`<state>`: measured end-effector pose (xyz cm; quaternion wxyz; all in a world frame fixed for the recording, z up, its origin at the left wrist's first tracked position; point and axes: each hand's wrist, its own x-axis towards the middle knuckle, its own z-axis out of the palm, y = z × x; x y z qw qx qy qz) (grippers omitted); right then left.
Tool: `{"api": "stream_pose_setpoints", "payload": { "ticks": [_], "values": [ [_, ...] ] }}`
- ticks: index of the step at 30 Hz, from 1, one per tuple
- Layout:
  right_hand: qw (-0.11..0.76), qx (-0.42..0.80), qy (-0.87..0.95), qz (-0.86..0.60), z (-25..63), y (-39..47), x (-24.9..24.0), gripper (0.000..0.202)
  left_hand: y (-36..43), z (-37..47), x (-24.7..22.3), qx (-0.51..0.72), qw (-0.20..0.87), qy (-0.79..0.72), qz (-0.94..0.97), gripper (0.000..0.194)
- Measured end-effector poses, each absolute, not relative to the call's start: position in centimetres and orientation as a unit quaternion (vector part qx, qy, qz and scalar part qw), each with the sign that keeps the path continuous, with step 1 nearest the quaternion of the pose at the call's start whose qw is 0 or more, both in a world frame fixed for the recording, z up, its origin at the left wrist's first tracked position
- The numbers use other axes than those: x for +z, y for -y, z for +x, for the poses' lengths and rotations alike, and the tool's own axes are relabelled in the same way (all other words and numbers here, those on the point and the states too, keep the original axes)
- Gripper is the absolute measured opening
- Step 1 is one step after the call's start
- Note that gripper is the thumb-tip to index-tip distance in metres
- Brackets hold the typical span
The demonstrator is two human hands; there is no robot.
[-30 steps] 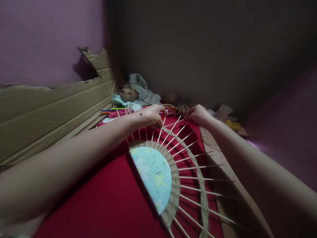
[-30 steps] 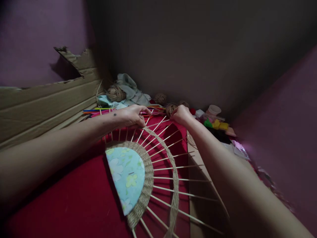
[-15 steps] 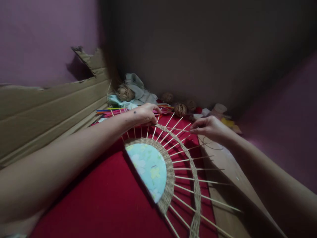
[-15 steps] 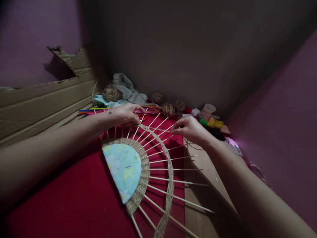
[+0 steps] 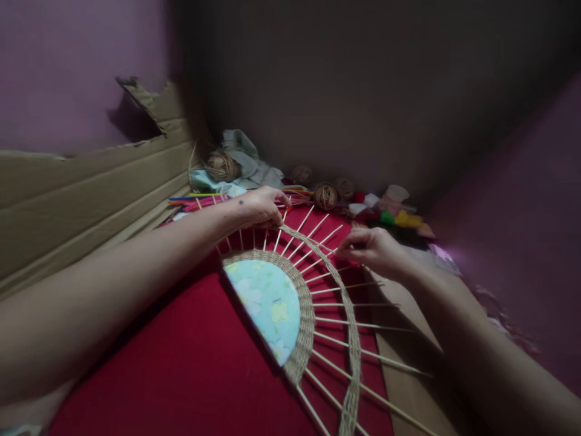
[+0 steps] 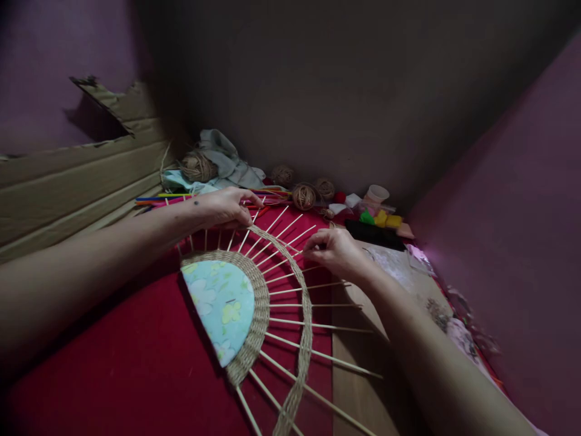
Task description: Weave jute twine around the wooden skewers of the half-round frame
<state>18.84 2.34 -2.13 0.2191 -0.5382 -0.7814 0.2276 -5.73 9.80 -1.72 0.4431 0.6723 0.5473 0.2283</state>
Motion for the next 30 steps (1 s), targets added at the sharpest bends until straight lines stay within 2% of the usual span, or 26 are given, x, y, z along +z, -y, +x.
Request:
{"api": "stream_pose_setpoints", "payload": {
  "ticks": [4, 8, 11, 22, 30],
  "values": [
    [0.232, 0.156, 0.792, -0.542, 18.7, -1.8, -3.4, 0.009, -10.2, -5.8, -2.1, 0.226, 0.449, -0.533, 0.680, 0.048],
    [0.274, 0.148, 0.777, -0.547, 19.1, -1.8, -4.8, 0.008, -10.5, -6.0, -2.5, 0.211, 0.463, -0.532, 0.677, 0.026],
    [0.281, 0.138, 0.785, -0.534, 19.2, -1.7, -5.5, 0.010, -10.5, -5.9, -2.6, 0.200, 0.473, -0.538, 0.668, 0.017],
    [0.267, 0.062, 0.810, -0.518, 19.0, -1.6, -6.8, 0.012, -11.1, -6.9, -2.7, 0.165, 0.474, -0.523, 0.690, 0.007],
    [0.280, 0.063, 0.818, -0.499, 19.0, -1.8, -7.2, 0.013, -9.8, -5.7, -1.4, 0.236, 0.336, -0.545, 0.731, 0.011]
  ]
}}
